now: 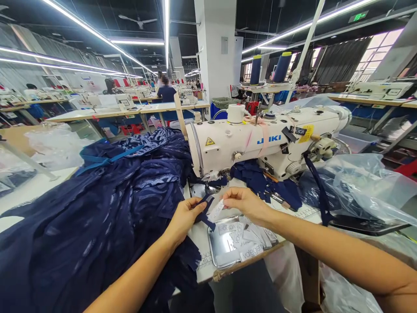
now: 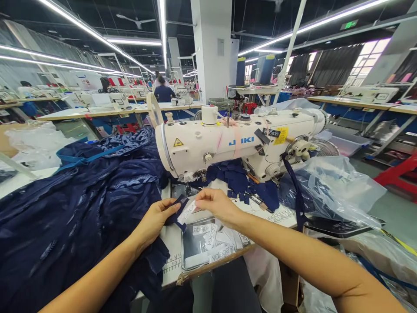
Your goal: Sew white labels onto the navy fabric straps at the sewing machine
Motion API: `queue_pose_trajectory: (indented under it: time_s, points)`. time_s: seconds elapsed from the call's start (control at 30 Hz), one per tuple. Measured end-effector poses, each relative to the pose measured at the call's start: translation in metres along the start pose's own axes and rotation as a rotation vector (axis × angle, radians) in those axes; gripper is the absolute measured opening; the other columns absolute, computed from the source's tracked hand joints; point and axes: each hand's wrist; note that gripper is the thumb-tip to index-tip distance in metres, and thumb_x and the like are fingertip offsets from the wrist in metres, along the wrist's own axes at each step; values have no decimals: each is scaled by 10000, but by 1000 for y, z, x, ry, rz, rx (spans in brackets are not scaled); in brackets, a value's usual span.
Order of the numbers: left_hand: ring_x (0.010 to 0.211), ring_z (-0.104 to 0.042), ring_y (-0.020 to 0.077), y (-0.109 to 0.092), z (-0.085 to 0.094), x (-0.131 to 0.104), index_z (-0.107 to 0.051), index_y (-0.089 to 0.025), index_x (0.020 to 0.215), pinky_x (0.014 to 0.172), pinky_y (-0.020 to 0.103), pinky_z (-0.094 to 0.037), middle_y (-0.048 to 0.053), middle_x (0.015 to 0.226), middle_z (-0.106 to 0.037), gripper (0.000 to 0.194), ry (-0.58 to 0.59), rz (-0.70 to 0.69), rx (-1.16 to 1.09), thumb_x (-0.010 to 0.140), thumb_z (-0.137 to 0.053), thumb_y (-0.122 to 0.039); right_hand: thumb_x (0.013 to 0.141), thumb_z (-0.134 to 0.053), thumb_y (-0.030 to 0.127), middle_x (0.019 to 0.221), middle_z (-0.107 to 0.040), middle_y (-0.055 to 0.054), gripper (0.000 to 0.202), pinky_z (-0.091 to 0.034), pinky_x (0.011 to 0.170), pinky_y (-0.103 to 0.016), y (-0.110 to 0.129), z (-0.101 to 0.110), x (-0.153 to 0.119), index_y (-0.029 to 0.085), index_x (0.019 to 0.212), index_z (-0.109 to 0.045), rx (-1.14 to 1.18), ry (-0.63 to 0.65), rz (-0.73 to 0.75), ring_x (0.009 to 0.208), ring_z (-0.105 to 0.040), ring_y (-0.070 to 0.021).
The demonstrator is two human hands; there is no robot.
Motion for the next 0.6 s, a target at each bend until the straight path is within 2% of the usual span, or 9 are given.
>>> queue_pose_trajectory:
  time_s: [0.1, 0.27, 0.47, 0.6]
  points:
    - [486, -438, 65, -1, 0, -2, -632, -128, 604, 482, 184, -316, -27, 528, -564, 276, -4, -3, -34, 512, -729, -369, 537, -658, 231, 878, -600, -5, 141, -363, 778, -231, -2, -17, 10, 153, 615, -569, 111, -103, 31, 839, -531, -107]
    - [476, -420, 57, -4, 1, -5, -653, -127, 616, 482, 177, -296, -30, 503, -554, 279, 7, 24, -69, 482, -755, -350, 567, -598, 197, 564, -542, 38, 73, -392, 647, -253, -9, -29, 28, 152, 587, -544, 46, -117, 57, 583, -506, -97]
    - [541, -464, 97, -5, 3, -5, -664, -125, 625, 570, 217, -345, 3, 545, -586, 316, 61, -6, -102, 603, -661, -441, 598, -549, 140, 541, -514, 51, 27, -379, 581, -232, -10, -30, 33, 154, 589, -528, -92, -161, 120, 541, -475, -84]
    - [528, -451, 90, -5, 0, -6, -653, -132, 624, 553, 216, -328, -21, 552, -570, 253, 7, 2, 7, 530, -712, -360, 602, -539, 145, 542, -508, 50, 39, -373, 581, -236, -10, -32, 33, 156, 577, -512, -115, -153, 116, 541, -474, -87]
Point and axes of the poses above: each hand's wrist, its own x-axis towards the middle knuckle, its own z-axis out of the back of the hand, y = z × x
